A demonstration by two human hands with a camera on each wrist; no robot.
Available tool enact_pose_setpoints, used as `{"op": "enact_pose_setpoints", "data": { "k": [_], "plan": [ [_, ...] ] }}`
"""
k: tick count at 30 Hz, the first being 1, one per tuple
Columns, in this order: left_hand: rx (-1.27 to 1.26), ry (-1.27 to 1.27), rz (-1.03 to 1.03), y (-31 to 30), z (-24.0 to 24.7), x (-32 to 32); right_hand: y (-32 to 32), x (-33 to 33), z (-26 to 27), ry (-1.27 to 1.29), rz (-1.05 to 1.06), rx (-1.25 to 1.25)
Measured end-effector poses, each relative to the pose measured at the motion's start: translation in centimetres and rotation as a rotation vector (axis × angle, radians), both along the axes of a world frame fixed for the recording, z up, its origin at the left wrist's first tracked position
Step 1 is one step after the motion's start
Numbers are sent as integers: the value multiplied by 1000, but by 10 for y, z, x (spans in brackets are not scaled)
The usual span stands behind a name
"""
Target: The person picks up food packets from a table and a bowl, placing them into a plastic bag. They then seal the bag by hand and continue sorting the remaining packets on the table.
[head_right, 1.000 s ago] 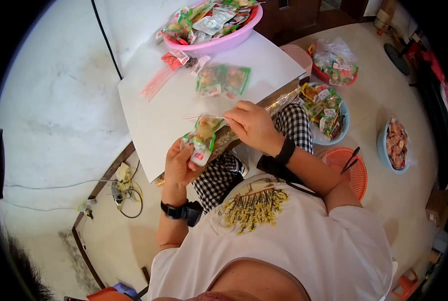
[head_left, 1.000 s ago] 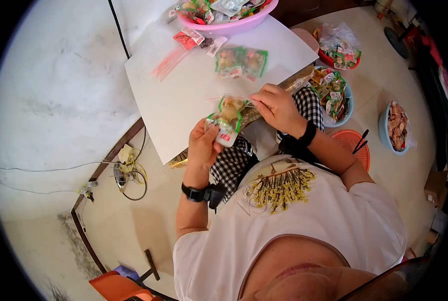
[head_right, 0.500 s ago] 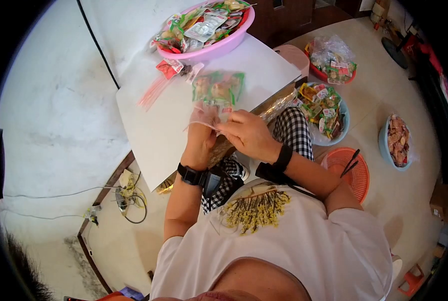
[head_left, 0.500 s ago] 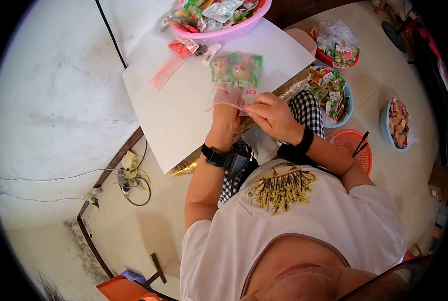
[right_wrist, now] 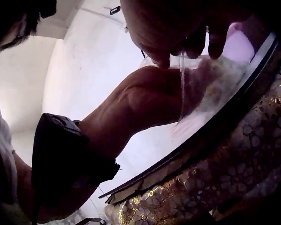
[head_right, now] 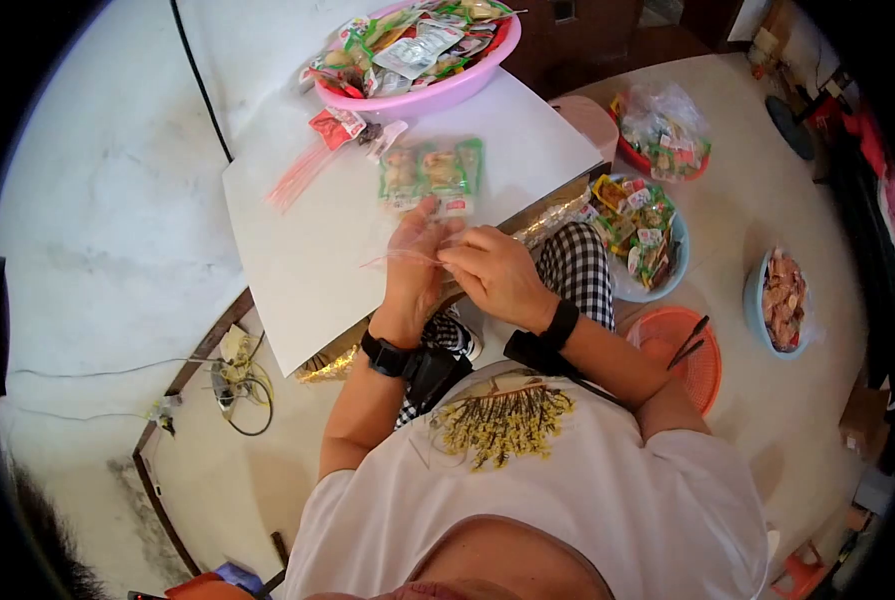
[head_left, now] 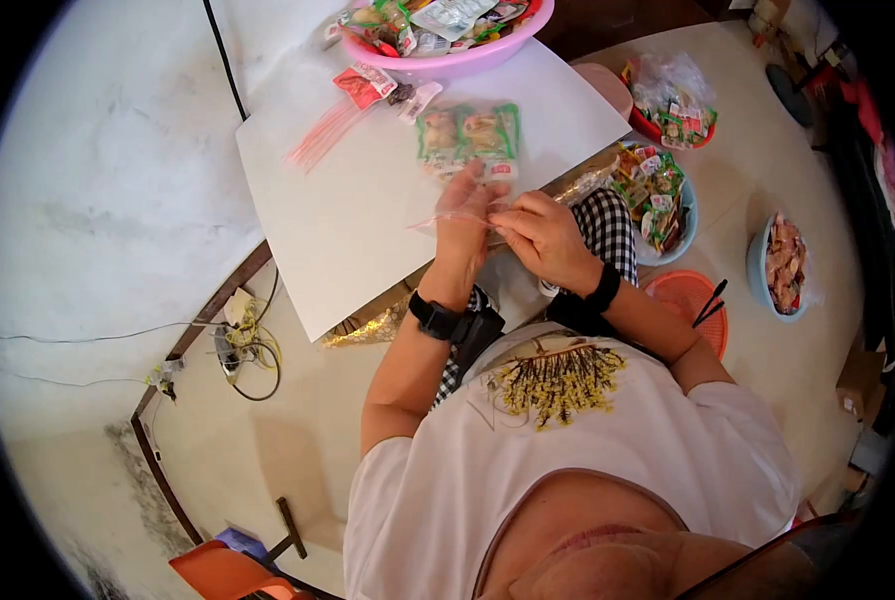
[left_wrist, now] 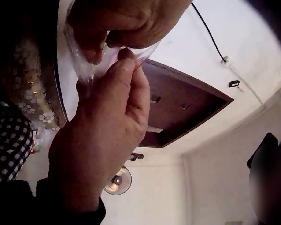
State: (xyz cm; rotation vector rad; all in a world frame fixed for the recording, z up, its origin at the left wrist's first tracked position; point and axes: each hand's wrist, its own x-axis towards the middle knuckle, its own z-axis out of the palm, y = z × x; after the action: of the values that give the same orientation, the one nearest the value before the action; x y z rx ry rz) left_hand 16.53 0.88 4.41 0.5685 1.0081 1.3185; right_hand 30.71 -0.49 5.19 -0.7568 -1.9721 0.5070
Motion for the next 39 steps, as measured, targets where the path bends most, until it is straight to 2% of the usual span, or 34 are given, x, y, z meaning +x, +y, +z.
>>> {"op": "enact_pose_setpoints", "data": {
  "k": [3, 6, 9, 12, 15, 18, 21, 22, 25, 26, 29, 32, 35, 39],
  "plan": [
    [-24, 177, -66, 10, 3, -3, 2, 0, -3, -20, 0, -15],
    [43, 246, -74, 27, -2, -4, 6, 3, -6, -78, -12, -21],
    [276, 14, -129, 36, -39, -10, 6, 2, -7, -67, -33, -24],
    [326, 66, -185, 16, -35, -19, 6, 2, -4, -94, -72, -18],
    [482, 791, -151, -17, -25, -42, 2, 3, -2, -102, -93, -66],
    [369, 1007, -189, -61, 23, -59, 1, 2, -2, -62, -93, -6],
    [656, 1414, -37, -72, 23, -88, -7, 6, -2, -132, -91, 83],
    [618, 1513, -52, -74, 25, -93, -10, 7, -2, -165, -87, 140],
    [884, 2079, 3, -63, 42, -95, -11, 9, 2, -290, -89, 308],
    [905, 2155, -19, -58, 41, -96, -10, 9, 5, -336, -91, 364],
    [1033, 2155, 1, -33, 34, -99, 0, 11, 8, -463, -161, 441],
    [1024, 2182, -104, -14, 32, -114, 13, 23, 16, -530, -103, 436],
    [969, 2016, -151, -6, 46, -121, 32, 32, 32, -451, -35, 403],
    [1070, 1832, -67, 1, 84, -122, 60, 39, 75, -387, 49, 323]
  ]
}}
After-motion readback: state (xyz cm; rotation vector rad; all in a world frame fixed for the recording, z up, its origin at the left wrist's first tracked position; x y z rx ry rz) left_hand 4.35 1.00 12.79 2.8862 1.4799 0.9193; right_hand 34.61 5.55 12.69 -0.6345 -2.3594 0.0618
